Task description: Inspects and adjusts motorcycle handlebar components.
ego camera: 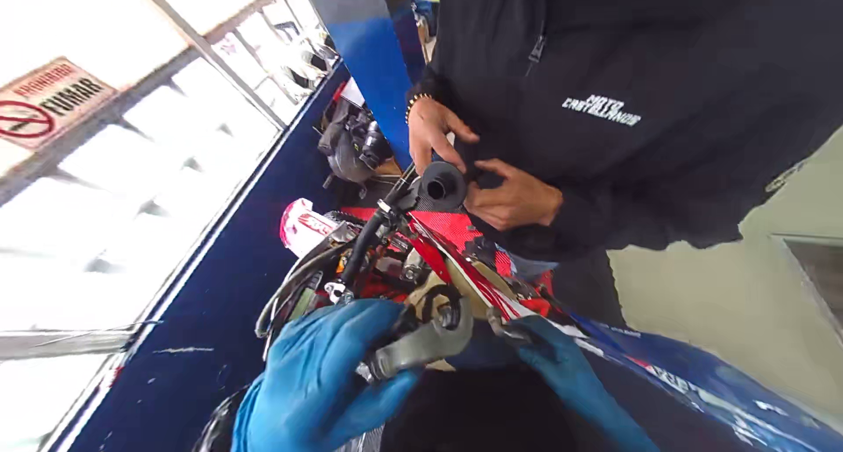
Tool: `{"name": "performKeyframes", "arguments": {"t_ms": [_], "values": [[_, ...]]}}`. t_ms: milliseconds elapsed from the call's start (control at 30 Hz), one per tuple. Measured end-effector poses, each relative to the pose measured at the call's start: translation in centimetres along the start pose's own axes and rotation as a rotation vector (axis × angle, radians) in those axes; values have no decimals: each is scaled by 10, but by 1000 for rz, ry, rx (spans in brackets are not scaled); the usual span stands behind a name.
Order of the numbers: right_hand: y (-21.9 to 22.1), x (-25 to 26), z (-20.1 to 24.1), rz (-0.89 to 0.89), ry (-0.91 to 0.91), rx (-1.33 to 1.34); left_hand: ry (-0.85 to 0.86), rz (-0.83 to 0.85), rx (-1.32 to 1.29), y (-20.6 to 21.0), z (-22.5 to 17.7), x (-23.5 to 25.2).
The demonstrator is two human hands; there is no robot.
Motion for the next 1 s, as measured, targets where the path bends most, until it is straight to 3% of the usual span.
{"name": "performKeyframes", "arguments": {"t_ms": [100, 200, 333, 467, 667, 800, 1000], "values": [[20, 40, 32, 17, -282, 444, 60, 44, -52, -1, -9, -3], [46, 73, 77, 130, -247, 810, 99, 33, -55, 2, -12, -11], [69, 99, 98, 303, -130, 1241, 113, 32, -77, 2, -15, -14], [76, 99, 111, 304, -38, 1273, 151, 148, -125, 11, -20, -12], [78, 90, 126, 285, -53, 1189, 225, 274, -71, 25, -29, 0], [69, 84, 132, 252, -150, 976, 212, 299, -56, 28, -29, 5], [50, 92, 126, 280, -308, 857, 157, 231, -158, 27, -23, 5]]}}
Point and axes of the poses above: each hand's wrist, its own x-axis towards the middle knuckle, its own y-axis out of the palm, z = x × y, the point moved 5 cm from there along x, towards the middle knuckle, and after that the axes turned 4 degrees about x, right-handed, at the moved point
